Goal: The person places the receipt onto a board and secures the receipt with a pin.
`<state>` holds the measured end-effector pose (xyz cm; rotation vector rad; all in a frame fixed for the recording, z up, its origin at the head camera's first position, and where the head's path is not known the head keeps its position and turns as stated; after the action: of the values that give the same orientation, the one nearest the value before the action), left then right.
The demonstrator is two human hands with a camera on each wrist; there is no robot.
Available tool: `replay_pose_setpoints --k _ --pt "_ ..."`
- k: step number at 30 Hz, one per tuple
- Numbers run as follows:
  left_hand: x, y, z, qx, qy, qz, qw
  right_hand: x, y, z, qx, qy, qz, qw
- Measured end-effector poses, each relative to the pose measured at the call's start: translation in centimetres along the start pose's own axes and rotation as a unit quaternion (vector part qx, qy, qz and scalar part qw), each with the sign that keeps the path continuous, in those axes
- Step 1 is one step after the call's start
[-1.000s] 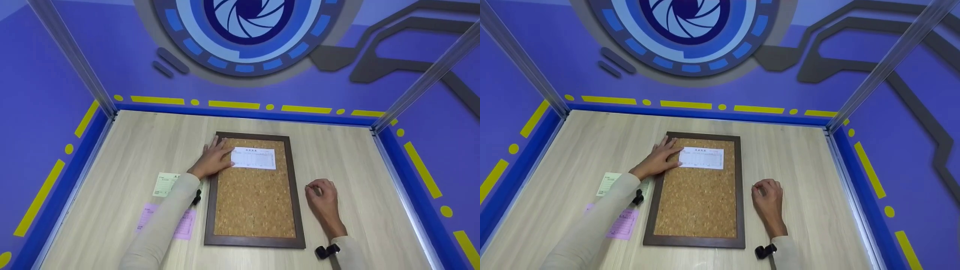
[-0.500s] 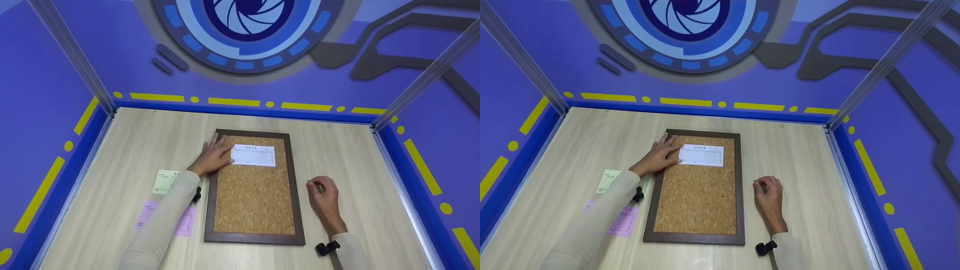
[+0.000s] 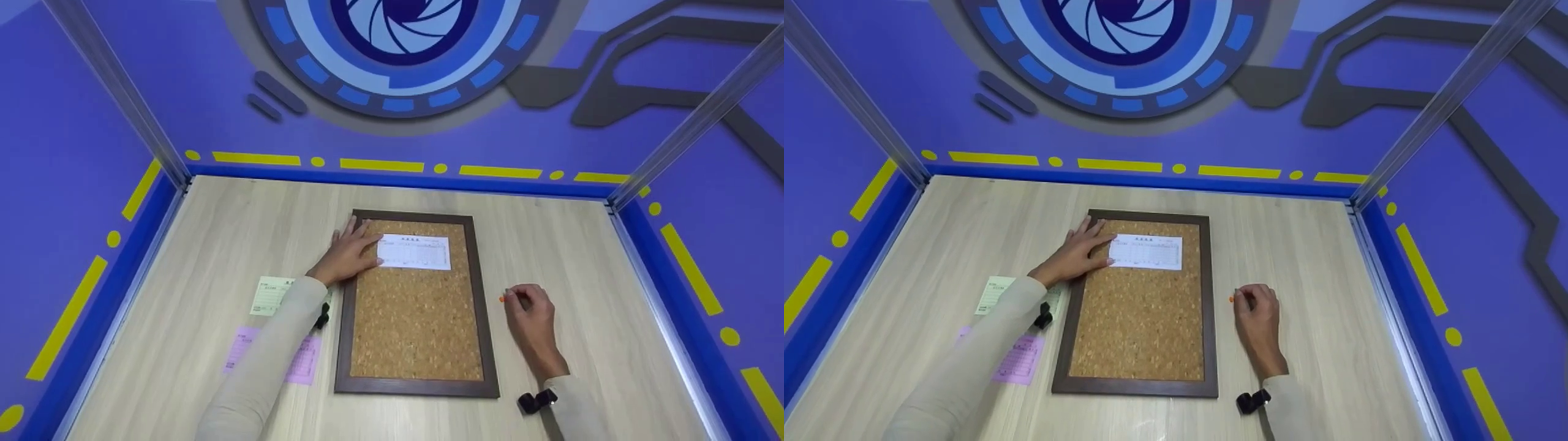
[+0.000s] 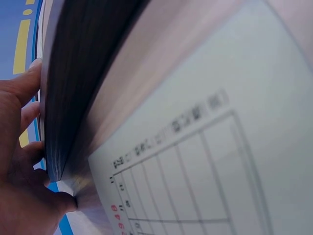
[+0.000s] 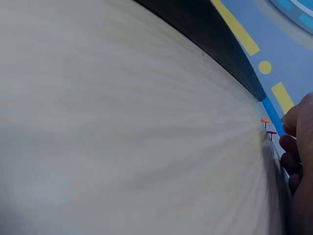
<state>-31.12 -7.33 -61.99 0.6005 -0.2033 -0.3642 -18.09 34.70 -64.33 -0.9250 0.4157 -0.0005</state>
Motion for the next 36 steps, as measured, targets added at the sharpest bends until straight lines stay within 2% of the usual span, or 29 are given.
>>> replay_pose_setpoints --k 4,15,36 --pt "0.2 0.1 0.2 0.000 -0.001 0.000 1.0000 -0.4 -0.2 0.1 -0.002 -0.008 0.005 1.000" --pt "-0.1 0.0 0.1 -0.005 0.001 -0.004 1.0000 -2.1 -1.3 0.7 -0.009 -0.003 0.079 0.997" --pt "0.1 0.1 0.1 0.000 0.006 -0.011 0.9999 -5.2 -4.7 -1.8 -0.046 -0.049 0.113 0.991"
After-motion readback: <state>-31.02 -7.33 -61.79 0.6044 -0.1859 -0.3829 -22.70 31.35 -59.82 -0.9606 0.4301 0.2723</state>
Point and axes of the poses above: each hand's wrist, its own x-axis away from the middle knuckle, its own z-axis out of the back of the hand, y = z × x, the point moved 6 cm from there along -x, towards the middle knuckle, and after that the axes turned 6 degrees about z, right-handed, at the moved point
